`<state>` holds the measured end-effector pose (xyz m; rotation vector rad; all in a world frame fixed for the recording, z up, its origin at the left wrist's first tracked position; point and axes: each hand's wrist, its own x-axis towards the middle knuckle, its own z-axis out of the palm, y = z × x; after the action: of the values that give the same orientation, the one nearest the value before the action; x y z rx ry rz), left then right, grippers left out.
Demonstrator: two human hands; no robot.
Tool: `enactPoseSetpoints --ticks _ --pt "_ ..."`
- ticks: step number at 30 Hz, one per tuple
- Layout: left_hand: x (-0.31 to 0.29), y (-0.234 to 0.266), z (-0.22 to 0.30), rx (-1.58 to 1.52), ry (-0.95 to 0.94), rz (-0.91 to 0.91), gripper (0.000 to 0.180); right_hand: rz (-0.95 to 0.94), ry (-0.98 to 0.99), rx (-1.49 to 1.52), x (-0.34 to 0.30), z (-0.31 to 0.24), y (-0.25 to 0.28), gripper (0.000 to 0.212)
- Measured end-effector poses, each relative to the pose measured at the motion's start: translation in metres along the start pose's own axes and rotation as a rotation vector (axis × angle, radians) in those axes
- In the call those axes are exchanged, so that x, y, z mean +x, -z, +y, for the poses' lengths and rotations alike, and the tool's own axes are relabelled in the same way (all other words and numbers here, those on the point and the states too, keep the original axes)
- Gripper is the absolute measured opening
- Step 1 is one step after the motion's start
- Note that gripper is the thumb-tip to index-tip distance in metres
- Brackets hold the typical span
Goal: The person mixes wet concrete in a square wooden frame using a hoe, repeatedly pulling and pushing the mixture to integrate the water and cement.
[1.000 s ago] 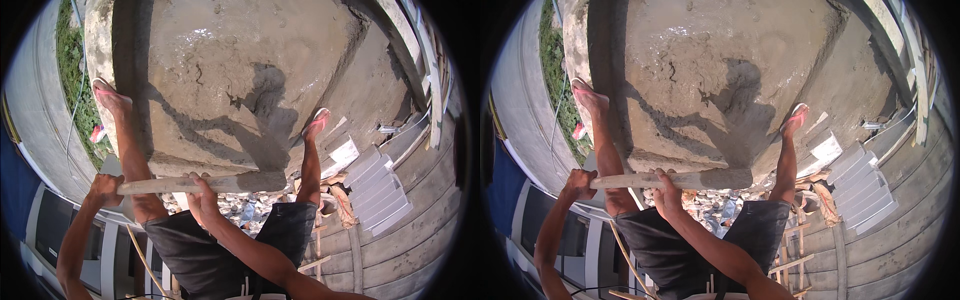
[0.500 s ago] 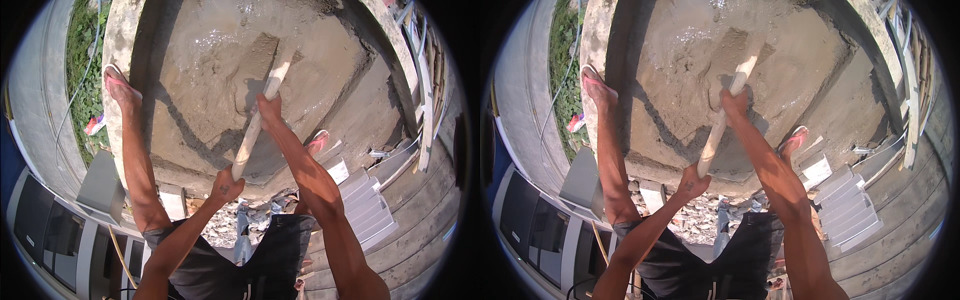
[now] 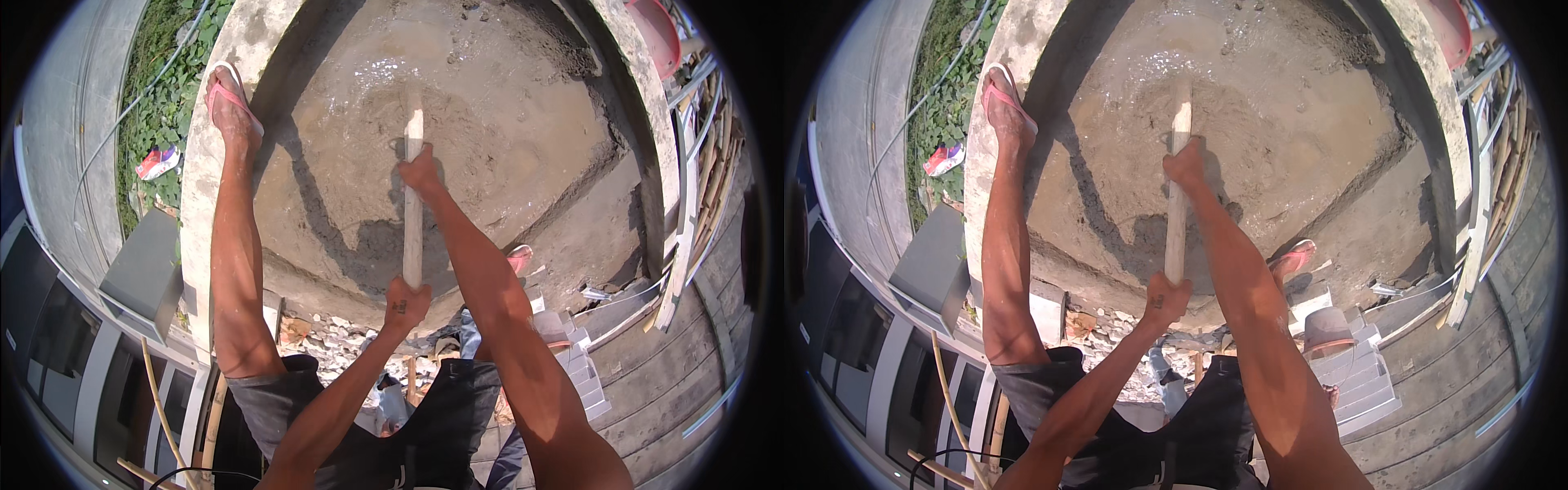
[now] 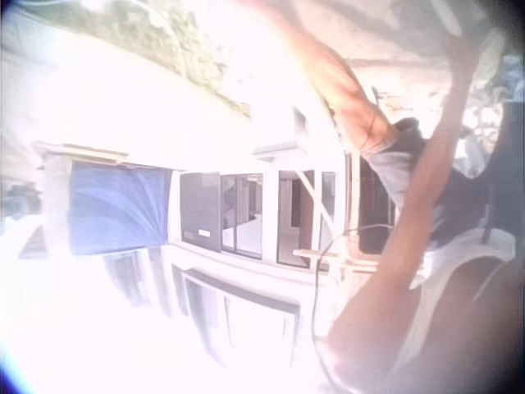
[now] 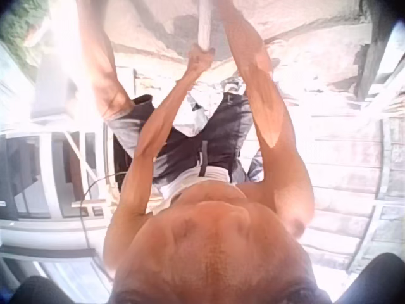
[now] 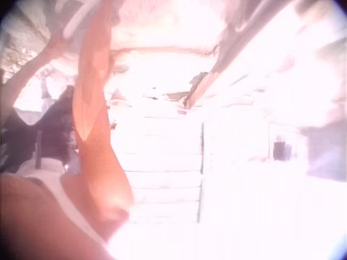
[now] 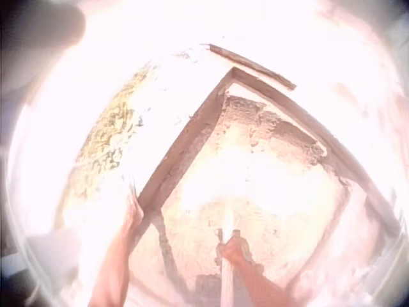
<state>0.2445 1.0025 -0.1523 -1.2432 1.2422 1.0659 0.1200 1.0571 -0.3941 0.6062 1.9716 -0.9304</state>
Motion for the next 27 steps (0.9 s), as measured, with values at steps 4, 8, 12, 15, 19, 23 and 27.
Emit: enactPoseSetpoints --ticks 4,8,12,15,19,23,27 --pt "-0.065 0.015 -0.027 0.133 -0.019 0.118 0.047 -0.288 -0.269 0.304 -0.081 0.008 -0.011 0.054" --pt "-0.121 0.097 -0.031 0.521 -0.009 -0.023 0.047 -0.087 -0.528 0.860 -0.171 -0.009 -0.011 0.035" --pt "-0.142 0.181 0.039 1.092 -0.101 -0.156 0.041 0.083 -0.678 1.253 -0.209 0.007 -0.026 0.021" --pt "-0.117 0.236 0.054 1.344 -0.357 -0.115 0.049 0.082 -0.710 1.684 -0.236 0.011 -0.051 0.013" --pt "-0.054 0.277 0.105 1.491 -0.150 -0.180 0.054 0.145 -0.671 2.046 -0.258 -0.012 -0.062 0.015" --pt "-0.026 0.293 0.130 1.385 -0.039 -0.346 0.057 0.179 -0.833 2.151 -0.268 -0.025 -0.050 0.015" --pt "-0.023 0.267 0.142 1.402 0.032 -0.369 0.064 0.116 -0.643 2.167 -0.273 0.000 -0.025 0.016"
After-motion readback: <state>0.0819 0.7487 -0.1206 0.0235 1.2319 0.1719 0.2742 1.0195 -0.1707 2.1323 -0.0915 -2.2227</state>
